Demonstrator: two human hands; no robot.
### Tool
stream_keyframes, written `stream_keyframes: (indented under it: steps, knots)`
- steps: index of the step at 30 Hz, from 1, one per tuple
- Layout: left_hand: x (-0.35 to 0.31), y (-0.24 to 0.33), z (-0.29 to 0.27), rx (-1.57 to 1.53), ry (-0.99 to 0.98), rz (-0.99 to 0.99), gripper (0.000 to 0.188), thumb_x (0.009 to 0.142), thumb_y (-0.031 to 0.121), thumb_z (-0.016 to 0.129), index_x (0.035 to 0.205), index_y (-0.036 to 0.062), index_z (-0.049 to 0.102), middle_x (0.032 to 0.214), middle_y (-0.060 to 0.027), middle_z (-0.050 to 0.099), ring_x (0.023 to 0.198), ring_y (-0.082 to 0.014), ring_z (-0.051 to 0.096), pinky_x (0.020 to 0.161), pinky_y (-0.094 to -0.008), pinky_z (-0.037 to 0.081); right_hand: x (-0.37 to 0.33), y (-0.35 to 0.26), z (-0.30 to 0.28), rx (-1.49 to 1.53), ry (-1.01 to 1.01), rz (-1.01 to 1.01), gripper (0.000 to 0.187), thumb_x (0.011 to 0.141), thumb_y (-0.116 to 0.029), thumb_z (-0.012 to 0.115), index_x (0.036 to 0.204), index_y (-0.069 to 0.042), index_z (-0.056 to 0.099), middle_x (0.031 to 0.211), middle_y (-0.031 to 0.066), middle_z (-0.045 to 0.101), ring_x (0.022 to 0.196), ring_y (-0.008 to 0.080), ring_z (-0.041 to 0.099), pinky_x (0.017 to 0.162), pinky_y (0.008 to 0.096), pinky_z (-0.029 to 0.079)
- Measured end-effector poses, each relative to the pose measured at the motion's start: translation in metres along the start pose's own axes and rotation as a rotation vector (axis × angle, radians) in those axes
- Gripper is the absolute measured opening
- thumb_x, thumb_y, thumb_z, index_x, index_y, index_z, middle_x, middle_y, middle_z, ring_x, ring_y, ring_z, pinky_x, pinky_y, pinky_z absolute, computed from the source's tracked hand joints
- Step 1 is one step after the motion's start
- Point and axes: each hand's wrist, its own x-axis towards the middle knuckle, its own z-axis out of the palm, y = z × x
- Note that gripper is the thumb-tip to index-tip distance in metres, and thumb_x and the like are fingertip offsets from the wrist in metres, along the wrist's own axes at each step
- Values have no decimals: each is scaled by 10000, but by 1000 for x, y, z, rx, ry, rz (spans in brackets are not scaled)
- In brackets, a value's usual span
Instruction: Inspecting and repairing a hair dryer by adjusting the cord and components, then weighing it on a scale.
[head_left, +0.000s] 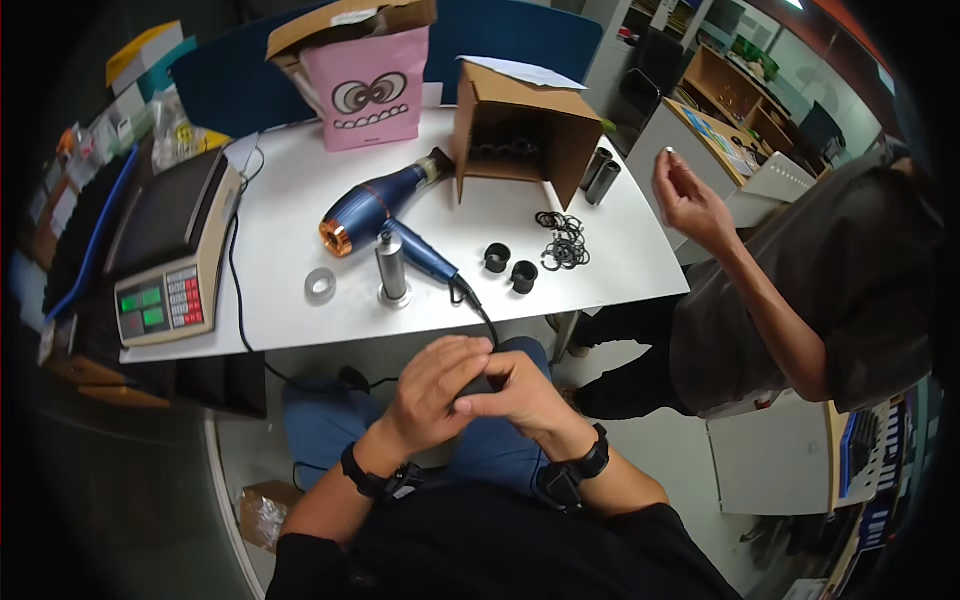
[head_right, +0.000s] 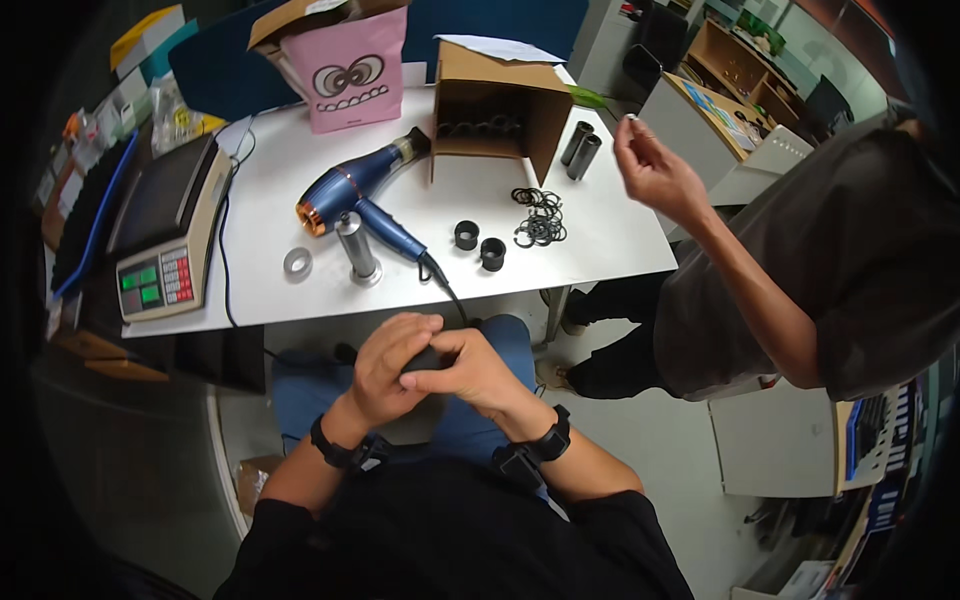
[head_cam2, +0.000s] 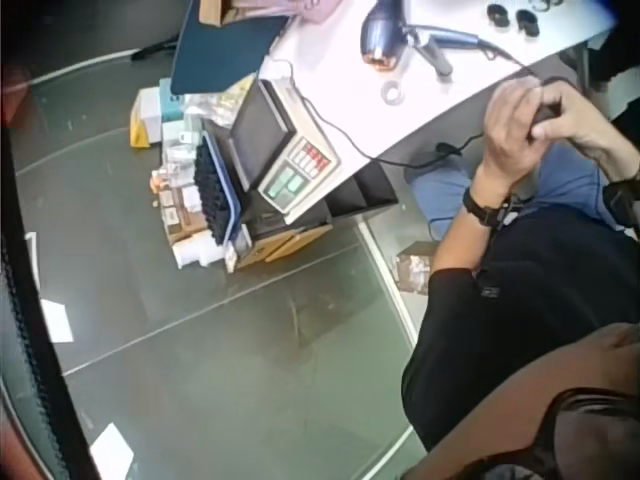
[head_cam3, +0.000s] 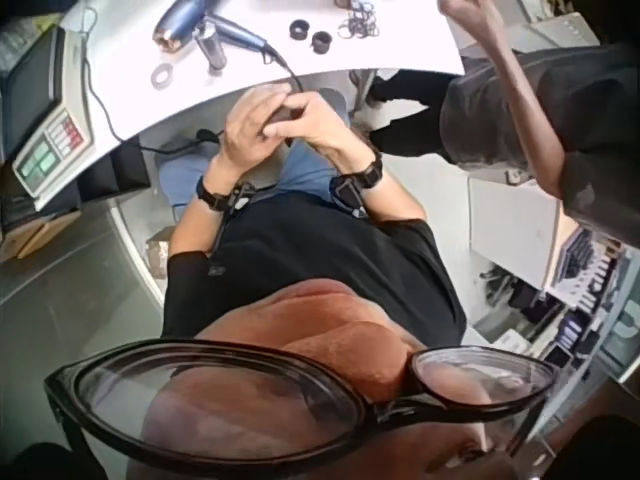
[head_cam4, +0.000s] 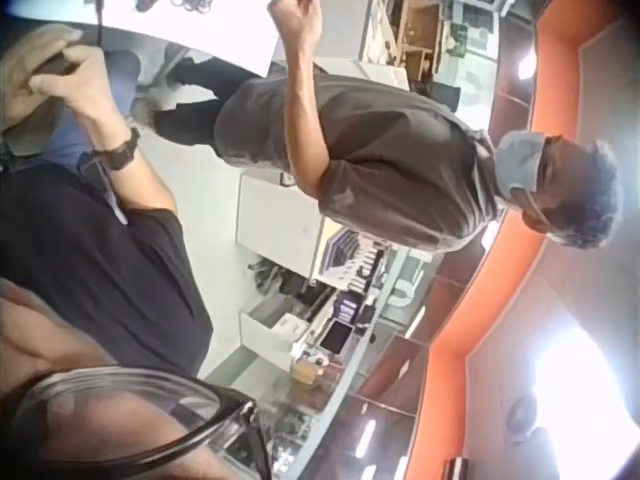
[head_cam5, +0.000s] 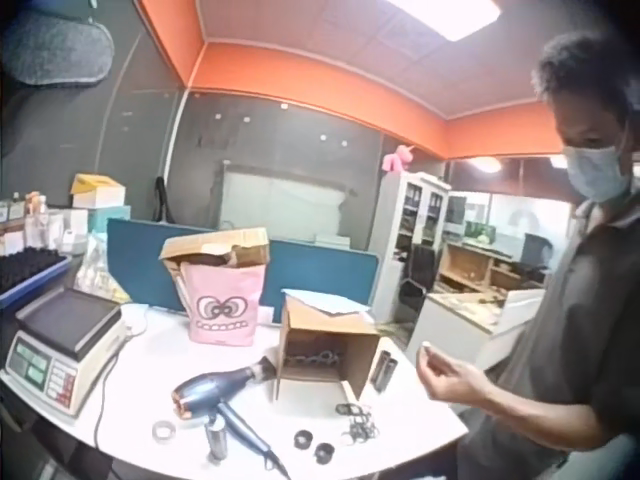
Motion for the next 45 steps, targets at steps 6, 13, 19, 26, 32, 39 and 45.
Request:
stream_keyframes:
  steps: [6, 13, 19, 26, 32, 39, 45]
  knots:
    - [3, 2, 22, -2, -79, 17, 425, 849, 94, 777, 1254, 7, 685, 1238, -187, 728, 1104, -357, 728, 974, -478, 583, -15, 12, -16, 165, 18, 43, 221, 837, -107, 890, 1015, -9, 802, 884, -5, 713, 807, 59, 604, 709, 219, 473]
    - [4, 9, 34, -17, -139, -49, 382, 825, 113, 800, 1184, 13, 717, 1169, -173, 756, 1054, -342, 752, 946, -458, 596, -24, 20, -32, 262, -54, 111, 261, 857, -71, 860, 1095, 7, 784, 1044, 60, 762, 1004, 131, 695, 902, 269, 544]
    - [1, 12, 32, 13, -244, -62, 396, 840, 180, 836, 1180, 36, 693, 1188, -165, 767, 1072, -317, 762, 950, -440, 588, -29, 19, -43, 318, -135, 118, 259, 881, -105, 852, 1107, 1, 785, 1034, 56, 768, 1017, 124, 691, 918, 265, 532]
    - [-2, 14, 33, 63, -329, -64, 405, 839, 204, 836, 1187, 50, 697, 1197, -153, 768, 1082, -306, 762, 954, -432, 584, -30, 32, -53, 209, -199, 82, 280, 882, -102, 853, 1140, -16, 788, 1057, 35, 770, 1002, 98, 674, 898, 258, 515]
    - [1, 19, 38, 35, -349, -96, 386, 858, 219, 816, 1189, 54, 704, 1210, -150, 767, 1090, -309, 761, 961, -437, 580, -33, 33, -62, 145, -217, 86, 269, 870, -99, 863, 1119, -21, 797, 1025, 20, 772, 964, 88, 669, 875, 255, 513]
    - [2, 23, 40, 36, -375, -109, 359, 885, 230, 793, 1189, 60, 707, 1219, -153, 764, 1092, -315, 760, 963, -441, 580, -40, 30, -58, 270, -179, 84, 241, 858, -104, 876, 1073, -21, 806, 972, 19, 776, 950, 83, 675, 859, 258, 517]
    - [-2, 26, 41, 33, -376, -109, 353, 893, 239, 786, 1187, 63, 703, 1223, -150, 762, 1090, -314, 759, 957, -437, 583, -42, 38, -60, 169, -191, 39, 253, 847, -100, 884, 1075, -26, 802, 975, 26, 782, 940, 90, 689, 850, 257, 521]
